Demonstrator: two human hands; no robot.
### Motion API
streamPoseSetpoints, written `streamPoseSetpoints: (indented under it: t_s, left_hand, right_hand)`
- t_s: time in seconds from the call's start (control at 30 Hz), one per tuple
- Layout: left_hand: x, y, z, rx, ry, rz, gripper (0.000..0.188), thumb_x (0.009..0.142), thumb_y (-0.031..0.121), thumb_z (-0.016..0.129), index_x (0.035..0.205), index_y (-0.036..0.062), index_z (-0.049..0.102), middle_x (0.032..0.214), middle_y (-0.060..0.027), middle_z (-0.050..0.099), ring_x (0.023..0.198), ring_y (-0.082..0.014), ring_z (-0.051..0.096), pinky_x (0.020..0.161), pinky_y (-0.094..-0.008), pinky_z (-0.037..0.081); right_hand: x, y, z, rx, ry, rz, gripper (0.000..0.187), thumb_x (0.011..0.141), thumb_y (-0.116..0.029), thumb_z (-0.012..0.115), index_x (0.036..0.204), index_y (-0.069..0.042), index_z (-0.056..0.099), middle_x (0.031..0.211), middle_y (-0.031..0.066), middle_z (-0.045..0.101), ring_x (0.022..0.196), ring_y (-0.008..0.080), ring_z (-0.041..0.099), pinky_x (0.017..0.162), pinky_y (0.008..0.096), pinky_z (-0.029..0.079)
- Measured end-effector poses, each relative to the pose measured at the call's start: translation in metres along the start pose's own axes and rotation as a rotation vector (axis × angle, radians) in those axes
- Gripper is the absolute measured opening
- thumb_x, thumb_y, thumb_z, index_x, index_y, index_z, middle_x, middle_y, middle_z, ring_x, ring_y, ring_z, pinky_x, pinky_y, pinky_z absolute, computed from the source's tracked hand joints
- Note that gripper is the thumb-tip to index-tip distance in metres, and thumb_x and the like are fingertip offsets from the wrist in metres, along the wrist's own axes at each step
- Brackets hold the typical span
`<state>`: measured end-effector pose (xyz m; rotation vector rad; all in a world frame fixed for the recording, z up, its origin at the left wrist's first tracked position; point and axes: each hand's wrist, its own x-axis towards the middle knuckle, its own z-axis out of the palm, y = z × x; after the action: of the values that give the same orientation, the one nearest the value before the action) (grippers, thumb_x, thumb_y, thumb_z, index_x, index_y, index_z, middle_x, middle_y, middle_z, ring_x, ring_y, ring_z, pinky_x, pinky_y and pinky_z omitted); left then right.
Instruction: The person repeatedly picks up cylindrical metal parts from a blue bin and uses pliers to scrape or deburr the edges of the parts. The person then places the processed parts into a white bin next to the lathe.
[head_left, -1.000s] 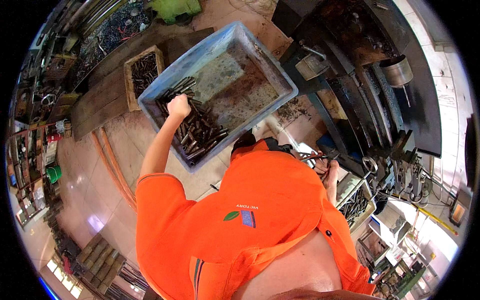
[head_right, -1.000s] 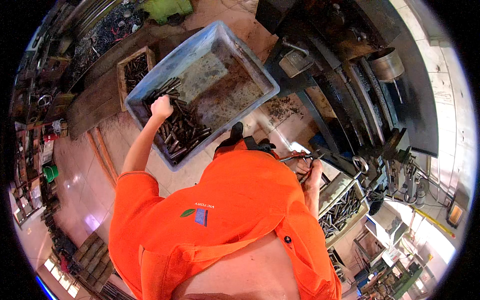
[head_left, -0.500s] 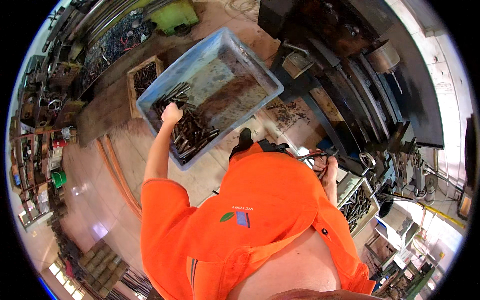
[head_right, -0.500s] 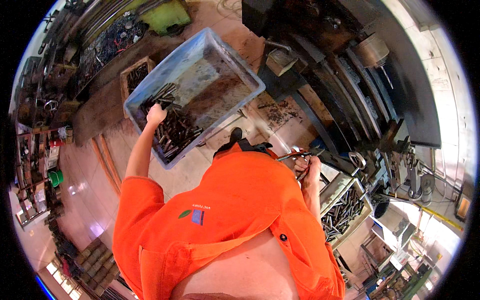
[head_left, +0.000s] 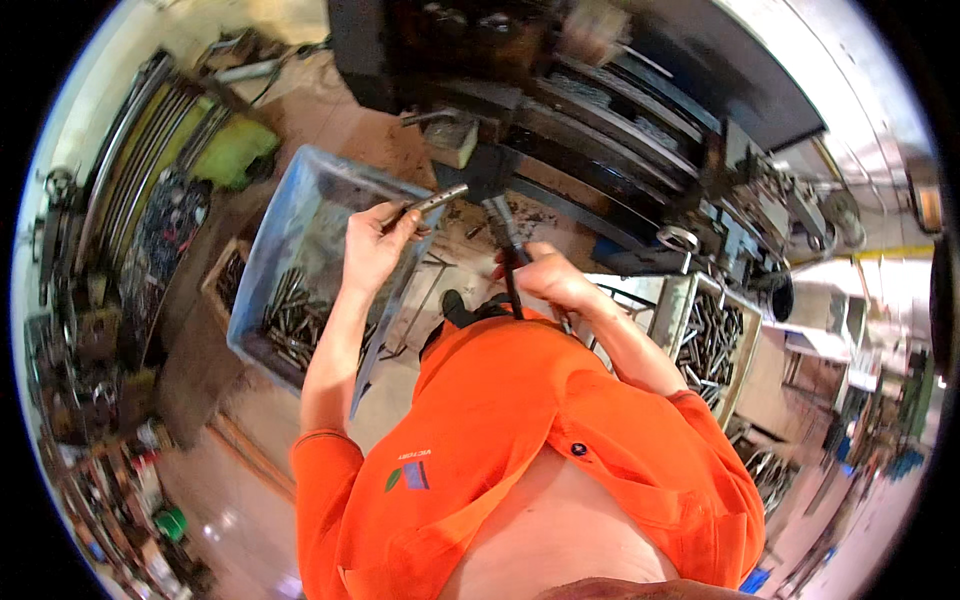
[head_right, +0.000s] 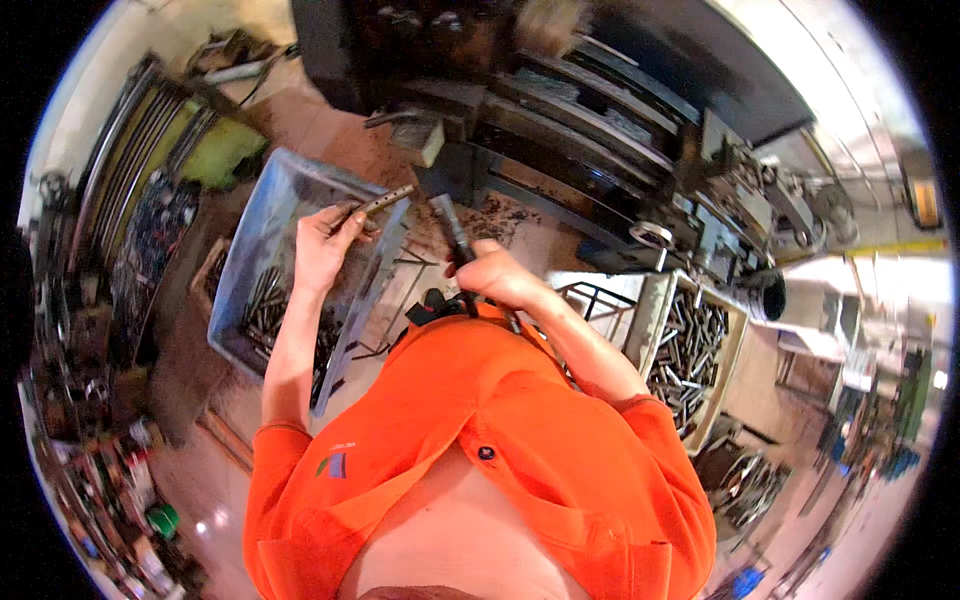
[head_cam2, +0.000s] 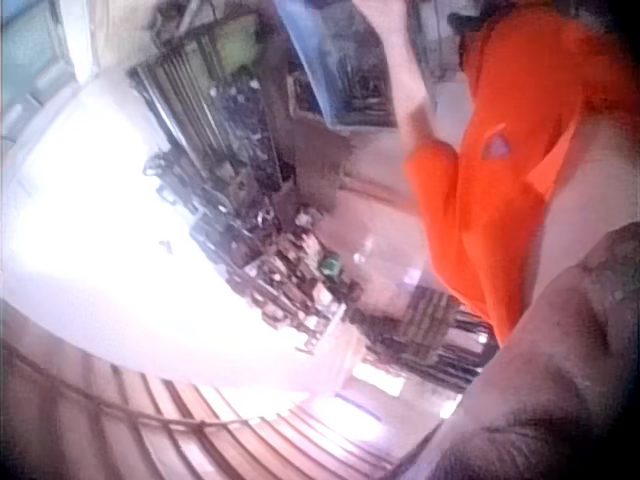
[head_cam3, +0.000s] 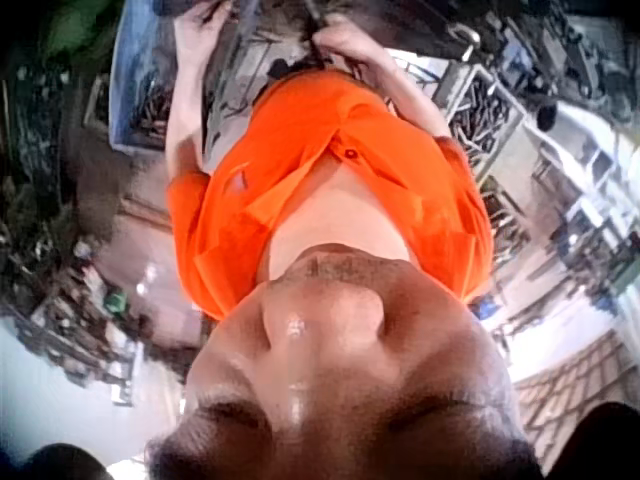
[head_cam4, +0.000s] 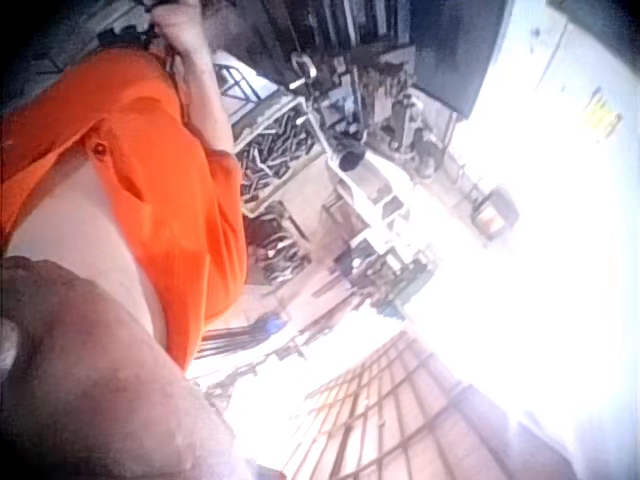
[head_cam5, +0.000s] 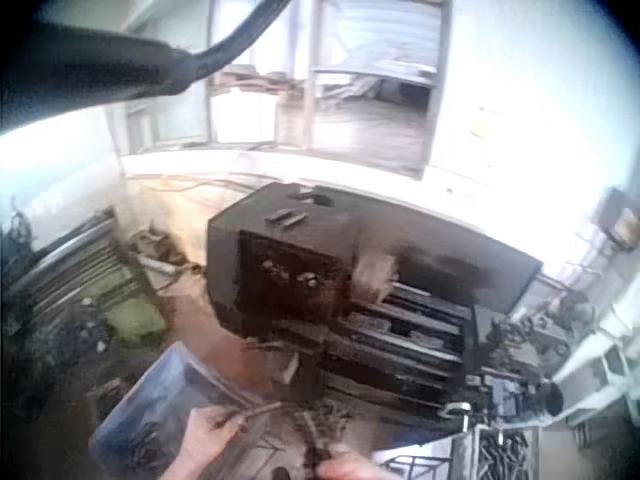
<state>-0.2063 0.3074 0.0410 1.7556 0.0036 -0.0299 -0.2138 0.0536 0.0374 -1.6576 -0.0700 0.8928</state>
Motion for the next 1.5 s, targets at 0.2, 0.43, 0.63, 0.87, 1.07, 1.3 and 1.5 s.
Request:
streamPoseSetpoints:
  t_s: [0.2,0.43,0.63,0.87,1.07,1.3,1.5]
  left_hand:
    - [0.014,0.019,0.054,-0.083,-0.172,-0.051,0.023,0.084,0.013,0.059,0.090,-0.0092,0.060,0.073,-0.0095,0.062,0.066,-0.0141,0.060,0.060,-0.0266,0.050]
    - [0.027,0.012,0.075,-0.039,-0.328,-0.096,0.022,0.083,0.013,0.059,0.090,-0.0073,0.061,0.072,-0.0079,0.063,0.065,-0.0109,0.060,0.058,-0.0240,0.049]
    - [0.052,0.007,0.083,-0.145,-0.495,-0.159,0.022,0.081,0.011,0.062,0.093,-0.0067,0.061,0.073,-0.0074,0.063,0.066,-0.0093,0.060,0.056,-0.0229,0.048]
    - [0.083,0.002,0.093,-0.160,-0.634,-0.158,0.027,0.078,0.014,0.067,0.095,-0.0048,0.058,0.075,-0.0068,0.063,0.066,-0.0098,0.059,0.059,-0.0231,0.048]
    - [0.073,-0.006,0.122,-0.111,-0.712,-0.204,0.043,0.076,0.020,0.069,0.107,-0.0053,0.053,0.090,-0.0113,0.062,0.077,-0.0146,0.060,0.069,-0.0286,0.049]
    - [0.080,-0.029,0.229,-0.140,-1.008,0.036,0.060,0.075,0.027,0.070,0.118,-0.0024,0.041,0.109,-0.0083,0.051,0.101,-0.0161,0.050,0.085,-0.0300,0.041]
    - [0.148,0.007,0.291,-0.390,-0.983,-0.287,0.060,0.067,0.010,0.074,0.116,-0.0030,0.041,0.107,-0.0079,0.053,0.096,-0.0156,0.053,0.081,-0.0300,0.047]
  right_hand:
    - [-0.011,0.005,-0.006,0.082,0.073,0.027,0.031,0.063,-0.014,0.052,0.088,0.005,0.056,0.084,0.0090,0.058,0.078,0.0171,0.052,0.073,0.0269,0.041]
    - [-0.011,0.023,-0.006,-0.001,0.324,-0.028,0.020,0.063,-0.012,0.052,0.072,0.006,0.054,0.067,0.0085,0.055,0.066,0.0130,0.048,0.059,0.0299,0.040]
    - [-0.015,0.021,0.000,-0.148,0.493,0.099,0.030,0.061,-0.020,0.056,0.073,0.007,0.052,0.068,0.0206,0.053,0.069,0.0253,0.056,0.065,0.0357,0.043]
    - [-0.018,0.026,0.000,0.140,0.617,0.036,0.018,0.060,-0.014,0.055,0.063,0.004,0.052,0.055,0.0115,0.049,0.056,0.0142,0.046,0.051,0.0335,0.038]
    - [-0.020,0.018,-0.032,0.574,0.689,-0.107,0.023,0.063,-0.007,0.051,0.084,0.001,0.051,0.068,0.0037,0.050,0.060,0.0131,0.046,0.057,0.0249,0.038]
    - [0.018,0.027,-0.137,0.569,0.965,-0.264,0.014,0.069,-0.008,0.050,0.083,-0.004,0.050,0.066,-0.0003,0.048,0.058,0.0097,0.043,0.055,0.0236,0.036]
    - [0.035,0.016,-0.216,0.531,0.977,-0.316,0.019,0.069,-0.007,0.052,0.088,-0.004,0.050,0.065,-0.0026,0.043,0.056,0.0076,0.038,0.051,0.0227,0.032]
